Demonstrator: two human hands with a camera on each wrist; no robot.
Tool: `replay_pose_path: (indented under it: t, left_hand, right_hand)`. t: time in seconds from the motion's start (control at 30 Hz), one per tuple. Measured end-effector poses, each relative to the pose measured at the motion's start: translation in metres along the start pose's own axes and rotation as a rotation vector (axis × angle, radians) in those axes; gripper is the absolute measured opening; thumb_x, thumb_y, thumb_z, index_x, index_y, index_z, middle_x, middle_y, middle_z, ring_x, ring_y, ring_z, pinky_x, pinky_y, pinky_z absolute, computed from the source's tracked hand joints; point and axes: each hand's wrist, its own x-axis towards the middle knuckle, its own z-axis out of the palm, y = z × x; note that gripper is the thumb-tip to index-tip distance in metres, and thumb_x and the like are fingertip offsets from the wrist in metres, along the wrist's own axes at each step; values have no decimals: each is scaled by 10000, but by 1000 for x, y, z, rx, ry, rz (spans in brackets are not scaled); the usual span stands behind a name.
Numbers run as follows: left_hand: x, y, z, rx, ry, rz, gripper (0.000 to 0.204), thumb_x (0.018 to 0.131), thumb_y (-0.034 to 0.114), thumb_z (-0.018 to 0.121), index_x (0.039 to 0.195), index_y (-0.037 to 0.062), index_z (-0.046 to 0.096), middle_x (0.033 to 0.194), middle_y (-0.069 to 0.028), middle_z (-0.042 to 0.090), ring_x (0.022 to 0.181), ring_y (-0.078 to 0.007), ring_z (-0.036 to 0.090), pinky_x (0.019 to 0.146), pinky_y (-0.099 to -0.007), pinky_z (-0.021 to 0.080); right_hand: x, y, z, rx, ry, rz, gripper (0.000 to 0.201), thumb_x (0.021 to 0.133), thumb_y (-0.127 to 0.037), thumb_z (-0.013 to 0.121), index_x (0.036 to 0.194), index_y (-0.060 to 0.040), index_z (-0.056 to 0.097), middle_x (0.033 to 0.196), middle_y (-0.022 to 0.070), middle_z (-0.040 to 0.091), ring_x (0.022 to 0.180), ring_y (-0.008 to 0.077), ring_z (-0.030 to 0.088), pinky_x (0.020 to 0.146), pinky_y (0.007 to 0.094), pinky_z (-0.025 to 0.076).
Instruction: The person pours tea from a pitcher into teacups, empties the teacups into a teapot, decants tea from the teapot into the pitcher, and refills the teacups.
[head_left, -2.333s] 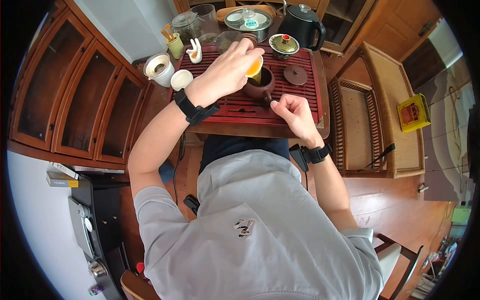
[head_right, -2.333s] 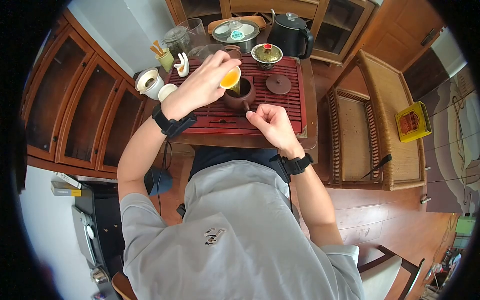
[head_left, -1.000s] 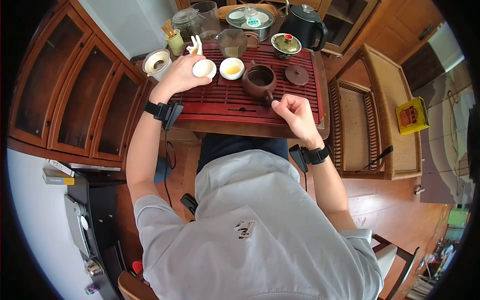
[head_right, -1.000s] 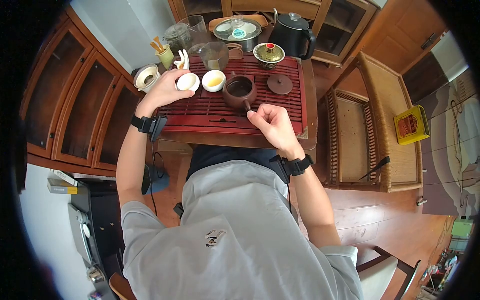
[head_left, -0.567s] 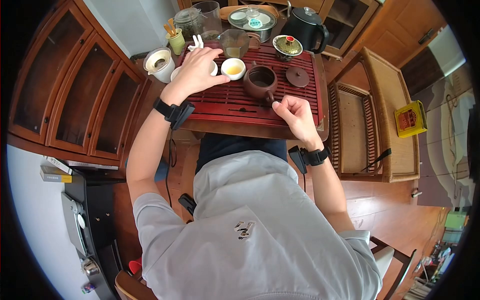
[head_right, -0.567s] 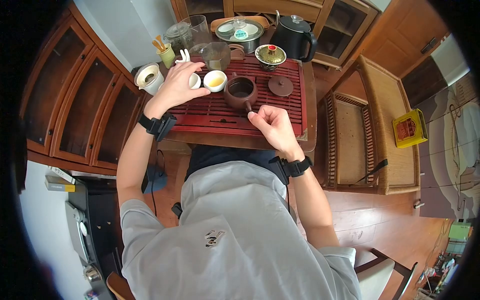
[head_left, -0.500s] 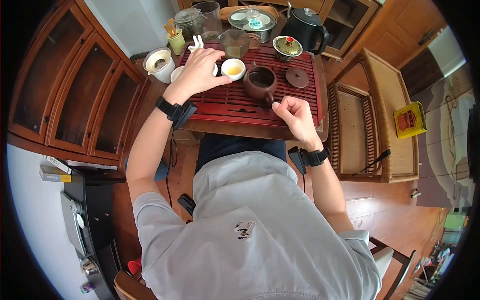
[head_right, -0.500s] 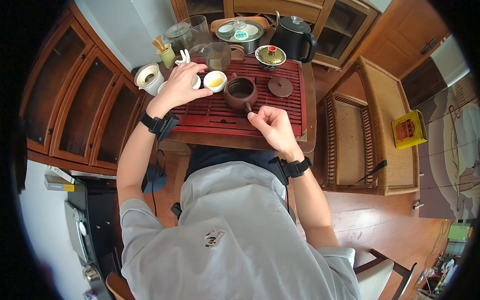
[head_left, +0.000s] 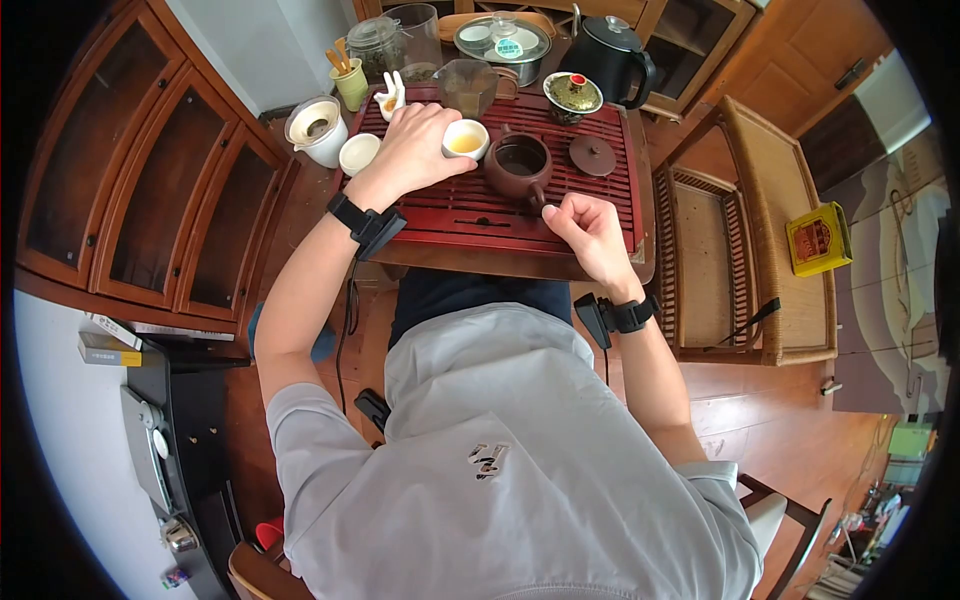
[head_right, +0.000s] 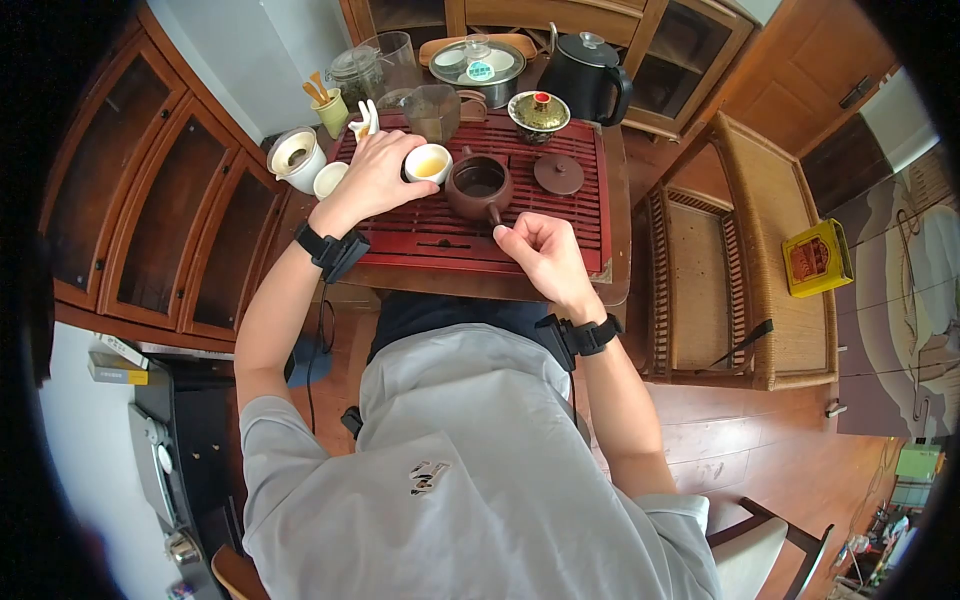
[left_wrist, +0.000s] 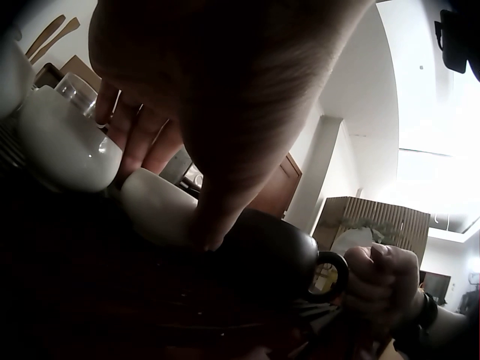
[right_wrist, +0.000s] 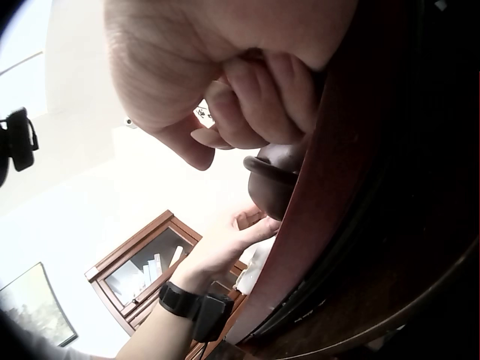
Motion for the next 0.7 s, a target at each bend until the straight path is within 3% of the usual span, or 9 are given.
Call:
replay_pose_path:
  t: [0.17, 0.33, 0.53, 0.57, 0.7]
  left_hand:
    - [0, 5, 0, 54, -23, -7, 542, 737, 375, 830, 1133, 46, 661, 1068, -110, 622, 1101, -308, 548, 1056, -441, 320]
    - [4, 8, 0, 78, -57, -55, 479, 677, 323, 810, 1057, 76, 657, 1037, -101, 647, 1115, -298, 551, 1108, -510, 251]
    - [5, 10, -8, 38, 95, -34, 541, 662, 309, 808, 1115, 91, 606, 1019, -134, 647, 1117, -312, 567, 1120, -520, 238]
    - [5, 10, -7, 28, 162, 10, 558, 646, 314, 817, 1086, 50, 597, 995, -129, 666, 1084, -313, 560, 1106, -518, 256]
    - [8, 19, -16, -5, 116, 13, 563, 668, 301, 813, 1143, 104, 585, 1054, -117, 639, 1129, -308, 549, 1112, -496, 250]
  right_hand:
    - [1, 1, 0, -11, 2, -9, 384, 976, -151, 687, 637, -75, 523, 607, -105, 446, 579, 9, 326, 510, 240, 258]
    - [0, -1, 0, -14, 1, 9, 382, 974, -152, 690, 638, -70, 526, 608, -104, 448, 583, 9, 329, 513, 239, 265]
    - [0, -1, 0, -12, 1, 0, 380, 975, -151, 689, 642, -66, 528, 612, -103, 449, 587, 10, 328, 515, 239, 268]
    - [0, 0, 0, -11, 1, 0, 380, 975, -151, 689, 642, -66, 528, 612, -103, 449, 587, 10, 328, 515, 239, 268]
    - [0, -1, 0, -5, 5, 6, 377, 977, -145, 684, 643, -69, 525, 612, -104, 448, 586, 9, 327, 515, 240, 266]
